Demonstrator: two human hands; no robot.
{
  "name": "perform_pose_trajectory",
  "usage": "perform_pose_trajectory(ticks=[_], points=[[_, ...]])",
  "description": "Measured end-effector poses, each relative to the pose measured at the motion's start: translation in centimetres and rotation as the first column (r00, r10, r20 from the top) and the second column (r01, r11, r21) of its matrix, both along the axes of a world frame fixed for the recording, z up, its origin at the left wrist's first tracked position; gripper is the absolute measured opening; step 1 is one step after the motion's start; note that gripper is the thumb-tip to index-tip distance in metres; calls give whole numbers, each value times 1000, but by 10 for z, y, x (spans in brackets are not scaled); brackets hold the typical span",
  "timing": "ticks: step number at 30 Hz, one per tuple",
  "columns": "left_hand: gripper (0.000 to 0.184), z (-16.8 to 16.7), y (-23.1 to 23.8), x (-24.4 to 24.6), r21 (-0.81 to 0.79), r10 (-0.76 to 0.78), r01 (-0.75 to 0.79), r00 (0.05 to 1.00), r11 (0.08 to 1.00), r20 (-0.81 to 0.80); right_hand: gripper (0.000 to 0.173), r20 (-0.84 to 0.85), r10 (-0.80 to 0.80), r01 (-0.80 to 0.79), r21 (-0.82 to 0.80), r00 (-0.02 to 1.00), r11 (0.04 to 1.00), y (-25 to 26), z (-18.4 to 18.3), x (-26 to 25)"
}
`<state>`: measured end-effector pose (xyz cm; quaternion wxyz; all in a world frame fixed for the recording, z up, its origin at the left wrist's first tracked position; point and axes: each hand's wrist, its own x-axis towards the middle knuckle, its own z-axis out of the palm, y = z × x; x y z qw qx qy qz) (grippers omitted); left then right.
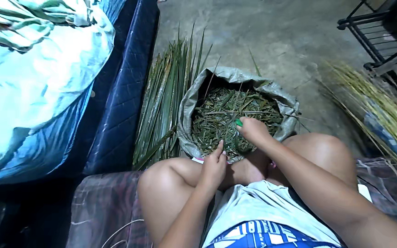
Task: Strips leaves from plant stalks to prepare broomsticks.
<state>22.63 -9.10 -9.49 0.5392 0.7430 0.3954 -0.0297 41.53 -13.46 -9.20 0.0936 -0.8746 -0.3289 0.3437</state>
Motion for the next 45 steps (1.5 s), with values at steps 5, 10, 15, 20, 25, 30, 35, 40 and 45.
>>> perform_pose_trajectory(ticks=[5, 10, 15, 20, 25, 30, 35, 40, 45], points=[[43, 5, 4, -2, -246, 181, -145, 975, 958, 131, 33, -199, 247, -240, 55, 949, 969, -15, 9, -36], [45, 3, 6, -7, -426, 243, -115, 935, 897, 258, 33, -43, 63, -61, 45, 997, 997, -8, 2, -4], [45, 3, 2, -4, -307, 177, -108, 962, 946, 207, 30, -43, -45, 48, 70, 998, 996, -10, 10, 8], [43, 1, -2, -4, -18, 90, -89, 989, 996, 116, 33, -157, 217, -222, -9, 963, 975, -17, 17, -33], [48, 5, -9, -3, 155, -60, 56, 998, 986, 25, 32, -5, -55, 55, 6, 998, 998, -7, -3, 13], [48, 1, -6, -1, 125, -50, 48, 999, 991, 15, 38, -297, -109, 170, 189, 949, 967, -11, -2, 10], [60, 5, -4, 2, 54, -161, 167, 982, 984, -99, 29, -590, -52, 238, 243, 806, 940, -10, -16, -14], [63, 7, -2, 4, -89, -131, 118, 978, 989, -163, 37, -491, -245, 391, 219, 836, 894, -4, -30, 5], [48, 3, 6, 2, -162, 89, -110, 987, 981, -132, 34, -523, -225, 359, 170, 822, 918, -9, -21, 6]])
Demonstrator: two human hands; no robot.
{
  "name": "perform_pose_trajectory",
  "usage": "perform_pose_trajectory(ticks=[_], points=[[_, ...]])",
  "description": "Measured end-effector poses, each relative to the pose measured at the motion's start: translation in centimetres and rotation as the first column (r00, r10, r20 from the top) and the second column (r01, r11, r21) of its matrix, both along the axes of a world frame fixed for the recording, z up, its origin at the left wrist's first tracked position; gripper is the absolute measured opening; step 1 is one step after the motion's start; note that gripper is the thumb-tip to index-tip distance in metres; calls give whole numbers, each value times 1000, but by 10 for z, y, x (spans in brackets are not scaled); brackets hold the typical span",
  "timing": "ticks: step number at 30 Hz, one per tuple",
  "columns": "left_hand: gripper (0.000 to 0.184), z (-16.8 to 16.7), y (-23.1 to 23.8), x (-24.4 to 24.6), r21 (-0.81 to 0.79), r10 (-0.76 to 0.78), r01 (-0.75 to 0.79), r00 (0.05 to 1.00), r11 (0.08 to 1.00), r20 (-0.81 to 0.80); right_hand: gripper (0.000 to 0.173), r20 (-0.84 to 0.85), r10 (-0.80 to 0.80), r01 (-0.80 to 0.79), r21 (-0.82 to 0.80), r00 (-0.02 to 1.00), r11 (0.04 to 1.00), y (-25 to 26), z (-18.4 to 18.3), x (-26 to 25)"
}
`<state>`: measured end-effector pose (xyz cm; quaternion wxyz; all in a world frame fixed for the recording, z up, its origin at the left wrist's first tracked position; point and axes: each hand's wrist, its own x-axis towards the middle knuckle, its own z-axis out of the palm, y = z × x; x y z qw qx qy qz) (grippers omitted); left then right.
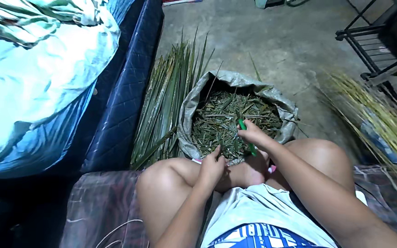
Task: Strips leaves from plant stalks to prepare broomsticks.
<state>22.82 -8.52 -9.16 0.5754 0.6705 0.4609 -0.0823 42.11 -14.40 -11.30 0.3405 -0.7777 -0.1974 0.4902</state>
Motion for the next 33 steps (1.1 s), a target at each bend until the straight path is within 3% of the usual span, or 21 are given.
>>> perform_pose_trajectory(ticks=[3, 6, 10, 14, 19, 21, 23, 27, 29, 33], points=[[46, -2, 6, -3, -12, -1, 1, 1000, 1000, 31, 34, -96, 141, -133, 80, 985, 988, -6, 11, -10], [46, -1, 9, -5, 14, -53, 53, 999, 999, 9, 42, -188, 162, -139, 133, 969, 981, -8, 13, -26], [49, 0, 3, -4, -137, -144, 153, 987, 979, 69, 45, -149, 34, -21, 83, 988, 996, -4, -2, -37], [75, 2, -3, 2, -172, -280, 282, 959, 944, 40, 20, -138, -69, 85, 112, 988, 990, 4, -10, -29], [56, 4, -3, 2, -98, -204, 205, 979, 974, 22, 34, -94, -169, 179, 109, 981, 978, 5, -17, -4], [54, 1, 1, 2, -45, -179, 179, 984, 983, -2, 33, -7, -86, 86, 76, 996, 993, 3, -12, -4], [53, -2, 5, 1, -14, -146, 146, 989, 989, -3, 32, 77, 113, -114, 10, 991, 993, -2, 3, -14], [45, -4, 10, -1, 57, -93, 92, 996, 994, 16, 29, 111, 538, -522, -148, 835, 840, -14, 42, -50], [51, -2, 11, -1, 68, -68, 66, 997, 995, 21, 29, 140, 612, -579, -215, 779, 787, -19, 52, -63], [55, -1, 8, 0, 106, -70, 60, 993, 993, 95, 33, 216, 639, -589, -254, 739, 767, -32, 52, -60]])
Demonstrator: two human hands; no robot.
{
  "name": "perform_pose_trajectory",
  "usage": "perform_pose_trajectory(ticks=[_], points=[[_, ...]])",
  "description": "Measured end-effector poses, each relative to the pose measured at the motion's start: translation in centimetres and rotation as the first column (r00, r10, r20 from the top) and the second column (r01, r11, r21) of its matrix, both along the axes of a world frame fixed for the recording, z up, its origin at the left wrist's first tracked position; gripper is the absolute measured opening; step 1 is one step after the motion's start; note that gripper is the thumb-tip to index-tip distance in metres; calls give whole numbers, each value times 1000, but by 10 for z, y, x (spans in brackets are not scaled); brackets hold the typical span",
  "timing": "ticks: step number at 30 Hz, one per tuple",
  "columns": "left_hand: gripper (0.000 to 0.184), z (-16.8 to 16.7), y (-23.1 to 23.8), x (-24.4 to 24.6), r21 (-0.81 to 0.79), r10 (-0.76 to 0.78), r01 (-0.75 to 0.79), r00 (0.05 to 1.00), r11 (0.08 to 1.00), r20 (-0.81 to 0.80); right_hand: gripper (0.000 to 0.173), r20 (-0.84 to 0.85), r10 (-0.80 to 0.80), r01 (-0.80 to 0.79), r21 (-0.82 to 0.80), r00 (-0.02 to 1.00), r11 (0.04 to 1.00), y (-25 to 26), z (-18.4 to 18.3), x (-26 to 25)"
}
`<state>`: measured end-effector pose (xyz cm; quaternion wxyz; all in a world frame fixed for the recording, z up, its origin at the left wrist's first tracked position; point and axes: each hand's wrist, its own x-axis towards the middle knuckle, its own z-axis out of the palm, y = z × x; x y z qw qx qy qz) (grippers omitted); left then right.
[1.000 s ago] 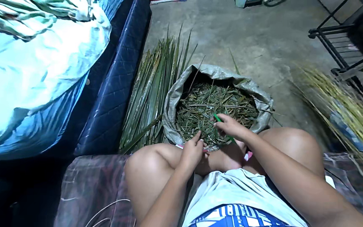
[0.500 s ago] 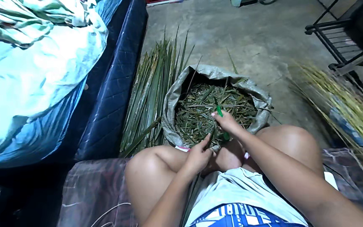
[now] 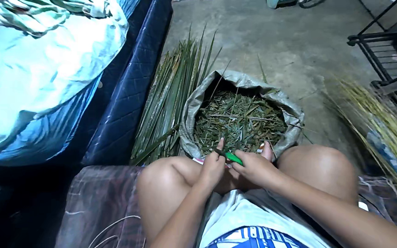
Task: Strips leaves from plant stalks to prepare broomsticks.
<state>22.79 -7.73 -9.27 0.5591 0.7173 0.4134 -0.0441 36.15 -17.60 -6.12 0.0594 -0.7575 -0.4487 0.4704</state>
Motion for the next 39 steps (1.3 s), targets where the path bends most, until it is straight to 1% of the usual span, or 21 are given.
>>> perform_pose_trajectory(ticks=[3, 5, 6, 9, 12, 15, 17, 19, 21, 23, 24, 25, 27, 30, 32, 36, 37, 39], points=[[50, 4, -3, 1, 24, -34, 34, 999, 999, -10, 33, 178, 35, -39, 18, 983, 999, 1, -2, 5], [45, 7, -5, 3, 30, -53, 53, 999, 998, 5, 33, 306, -37, 14, 78, 951, 997, 5, -9, 10], [48, 9, -5, 3, 28, -69, 68, 997, 997, 17, 32, 351, -91, 55, 112, 932, 992, 7, -14, 15], [52, 8, -8, 5, 60, -79, 76, 995, 995, 60, 33, 434, -189, 151, 121, 881, 981, 12, -16, 32], [52, 8, -8, 2, 58, -71, 65, 993, 996, 99, 34, 446, -262, 247, 94, 856, 965, 14, -13, 38], [51, 7, -9, -2, 43, -58, 54, 993, 998, 107, 35, 409, -356, 349, 94, 840, 932, 13, -11, 50], [51, 8, -10, -3, 46, -44, 40, 996, 998, 84, 34, 345, -364, 346, 114, 865, 931, 9, -7, 52], [48, 7, -10, -2, 53, -25, 22, 997, 998, 72, 32, 211, -304, 284, 119, 929, 951, 4, -5, 40], [44, 6, -9, -1, 76, -6, 1, 998, 997, 66, 30, 49, -204, 198, 110, 978, 974, -1, -8, 21], [43, 5, -8, -3, 104, 9, -16, 998, 994, 67, 28, -73, -137, 145, 109, 988, 983, -6, -15, 4], [45, 4, -8, -4, 114, 12, -21, 997, 993, 74, 27, -80, -119, 127, 105, 990, 986, -6, -16, 0], [44, 3, -9, -5, 131, 13, -23, 997, 991, 76, 28, -36, -99, 102, 94, 994, 990, -5, -15, -1], [37, 1, -11, -4, 151, 5, -15, 997, 988, 71, 31, 148, -69, 62, 51, 987, 997, 2, -14, 4], [46, 5, -10, 0, 134, -38, 30, 998, 990, 50, 33, 333, -83, 86, 4, 939, 996, 14, -14, 19], [47, 7, -9, 5, 154, -24, 14, 998, 988, 58, 30, 391, -108, 100, 40, 914, 994, 16, -13, 21], [47, 7, -8, 4, 202, -29, 9, 995, 979, 95, 27, 454, -168, 108, 153, 875, 982, 13, -18, 17], [48, 5, -9, 3, 215, -37, 15, 994, 977, 101, 27, 465, -191, 122, 174, 865, 977, 13, -20, 18], [48, 3, -11, 0, 227, -49, 25, 993, 973, 104, 28, 460, -253, 207, 149, 851, 967, 15, -19, 26]])
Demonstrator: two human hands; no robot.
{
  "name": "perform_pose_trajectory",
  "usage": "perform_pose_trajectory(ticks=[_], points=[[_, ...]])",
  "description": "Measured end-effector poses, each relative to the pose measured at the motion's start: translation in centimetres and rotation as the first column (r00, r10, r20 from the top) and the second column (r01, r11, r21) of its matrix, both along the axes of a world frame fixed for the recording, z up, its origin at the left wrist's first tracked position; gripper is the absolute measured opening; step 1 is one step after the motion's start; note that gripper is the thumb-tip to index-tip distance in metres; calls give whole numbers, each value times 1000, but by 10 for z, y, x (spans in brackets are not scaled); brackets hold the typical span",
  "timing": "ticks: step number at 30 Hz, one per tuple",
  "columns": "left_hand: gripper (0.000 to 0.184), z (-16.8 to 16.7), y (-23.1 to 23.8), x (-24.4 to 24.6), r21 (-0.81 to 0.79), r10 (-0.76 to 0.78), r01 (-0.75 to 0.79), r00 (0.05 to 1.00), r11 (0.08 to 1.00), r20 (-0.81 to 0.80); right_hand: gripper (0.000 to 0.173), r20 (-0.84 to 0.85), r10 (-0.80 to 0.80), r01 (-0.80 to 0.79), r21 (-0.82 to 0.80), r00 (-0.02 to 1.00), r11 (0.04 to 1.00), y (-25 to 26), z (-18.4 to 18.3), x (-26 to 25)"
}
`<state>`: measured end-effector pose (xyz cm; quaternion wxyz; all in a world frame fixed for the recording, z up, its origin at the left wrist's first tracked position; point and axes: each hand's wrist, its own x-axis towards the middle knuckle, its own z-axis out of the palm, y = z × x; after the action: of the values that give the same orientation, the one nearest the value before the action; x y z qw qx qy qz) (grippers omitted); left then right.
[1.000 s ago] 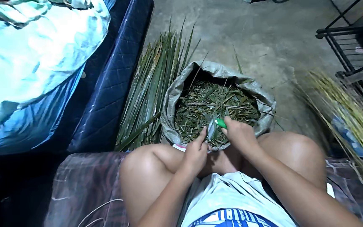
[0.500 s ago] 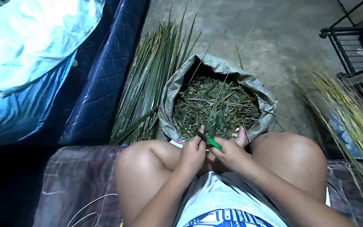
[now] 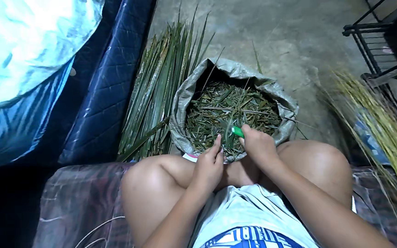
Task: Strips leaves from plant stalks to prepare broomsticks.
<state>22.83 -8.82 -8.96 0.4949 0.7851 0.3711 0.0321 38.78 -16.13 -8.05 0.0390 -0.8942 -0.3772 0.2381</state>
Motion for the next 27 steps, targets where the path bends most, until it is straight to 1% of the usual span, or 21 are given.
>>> perform_pose_trajectory(ticks=[2, 4, 6, 9, 10, 12, 14, 17, 18, 20, 22, 24, 25, 27], points=[[48, 1, -3, -3, 1, -12, 12, 1000, 1000, -20, 31, -38, -107, 104, -66, 994, 992, 3, 1, 17], [49, 1, -4, -4, -9, -17, 17, 999, 1000, -35, 33, -92, -162, 153, -97, 983, 984, 2, 5, 29], [48, 3, -3, -4, -32, -4, 3, 1000, 999, -30, 33, -174, -120, 111, -62, 977, 992, -2, 9, 23], [44, 4, -1, -3, -122, 61, -57, 998, 991, 26, 31, -268, 45, -51, -16, 962, 999, -10, 8, -4], [42, 4, 0, -4, -173, 92, -81, 994, 982, 57, 30, -271, 86, -93, -11, 959, 996, -11, 8, -10], [42, 5, 1, -5, -341, 161, -107, 978, 934, 134, 30, -216, 107, -111, -6, 970, 994, -10, 10, -12], [43, 7, 1, -6, -462, 193, -92, 966, 882, 175, 31, -162, 25, -28, -16, 986, 999, -6, 10, 1], [43, 7, -1, -4, -490, 196, -86, 964, 868, 179, 31, -100, -134, 136, 12, 986, 991, -3, 6, 28], [43, 6, -2, -4, -480, 197, -90, 964, 873, 178, 31, -104, -161, 164, 22, 981, 986, -4, 7, 33], [42, 3, -4, -2, -418, 188, -103, 968, 903, 168, 31, -147, -128, 134, 30, 981, 991, -7, 15, 27], [42, 0, -5, -2, -256, 127, -95, 986, 962, 112, 32, -212, -25, 30, 22, 977, 999, -12, 16, 8], [43, 1, -7, -3, -79, 55, -51, 997, 996, 46, 31, -235, 75, -79, -7, 969, 997, -14, 13, -9], [45, 1, -8, -4, -4, 22, -22, 999, 1000, 25, 31, -235, 85, -95, -29, 968, 995, -13, 12, -11], [48, 0, -12, -5, 135, -29, 31, 999, 990, -13, 32, -199, 28, -40, -57, 980, 998, -9, 11, -2]])
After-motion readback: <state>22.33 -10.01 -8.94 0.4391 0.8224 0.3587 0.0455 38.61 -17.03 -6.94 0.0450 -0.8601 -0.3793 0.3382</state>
